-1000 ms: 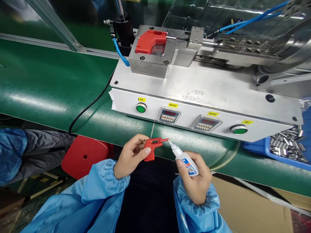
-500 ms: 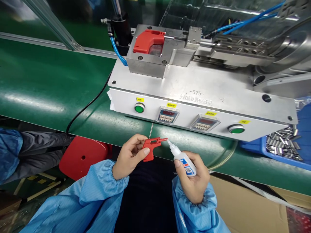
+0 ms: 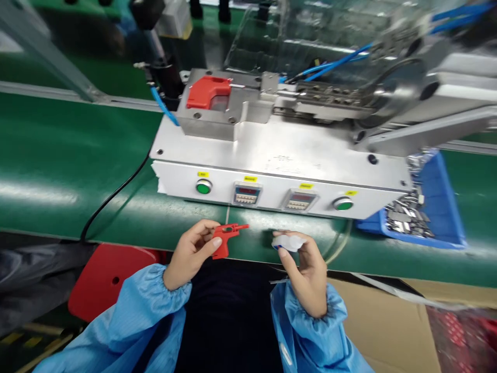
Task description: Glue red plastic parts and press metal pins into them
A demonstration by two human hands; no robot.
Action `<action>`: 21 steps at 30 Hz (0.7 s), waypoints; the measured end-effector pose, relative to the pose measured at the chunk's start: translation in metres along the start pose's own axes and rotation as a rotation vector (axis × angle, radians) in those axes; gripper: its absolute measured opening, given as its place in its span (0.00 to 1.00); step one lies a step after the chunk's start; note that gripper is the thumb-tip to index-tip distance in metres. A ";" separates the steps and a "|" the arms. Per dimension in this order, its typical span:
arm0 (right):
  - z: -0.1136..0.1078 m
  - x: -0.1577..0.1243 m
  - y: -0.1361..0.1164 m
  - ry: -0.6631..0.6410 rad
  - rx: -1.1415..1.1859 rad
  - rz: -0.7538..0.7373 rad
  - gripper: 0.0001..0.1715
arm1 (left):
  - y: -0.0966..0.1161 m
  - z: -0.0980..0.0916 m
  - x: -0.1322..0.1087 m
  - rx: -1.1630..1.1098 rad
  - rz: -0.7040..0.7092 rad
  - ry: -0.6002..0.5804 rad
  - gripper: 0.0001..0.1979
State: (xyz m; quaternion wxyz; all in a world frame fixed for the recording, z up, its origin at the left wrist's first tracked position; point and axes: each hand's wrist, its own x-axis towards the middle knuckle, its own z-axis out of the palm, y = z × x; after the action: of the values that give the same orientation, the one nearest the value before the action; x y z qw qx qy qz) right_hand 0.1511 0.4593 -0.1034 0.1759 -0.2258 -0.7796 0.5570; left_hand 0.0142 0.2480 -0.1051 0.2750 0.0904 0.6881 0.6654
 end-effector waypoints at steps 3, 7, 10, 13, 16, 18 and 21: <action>-0.008 0.007 0.013 0.006 -0.112 -0.086 0.09 | -0.008 -0.012 0.013 0.115 -0.042 -0.036 0.22; -0.024 0.006 0.026 0.012 -0.349 -0.176 0.14 | -0.027 -0.021 0.025 0.214 -0.071 -0.046 0.28; -0.049 -0.006 0.014 -0.015 -0.457 -0.193 0.27 | -0.038 -0.024 0.024 0.212 -0.081 -0.071 0.30; -0.093 -0.008 -0.015 -0.035 -0.511 -0.222 0.20 | -0.042 -0.026 0.021 0.212 -0.069 -0.082 0.28; -0.145 0.025 -0.035 0.024 -0.659 -0.189 0.12 | -0.044 -0.026 0.021 0.205 -0.061 -0.097 0.28; -0.172 0.066 -0.033 0.073 -0.864 -0.027 0.13 | -0.045 -0.025 0.022 0.199 -0.059 -0.106 0.28; -0.194 0.131 -0.014 0.061 -1.055 0.232 0.12 | -0.048 -0.024 0.024 0.195 -0.043 -0.115 0.28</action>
State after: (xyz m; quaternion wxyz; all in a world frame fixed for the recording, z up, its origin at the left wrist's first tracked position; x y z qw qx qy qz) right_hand 0.1414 0.6802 -0.0252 -0.0014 -0.3843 -0.9179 0.0990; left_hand -0.0058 0.2343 -0.1586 0.3180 0.1401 0.7343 0.5831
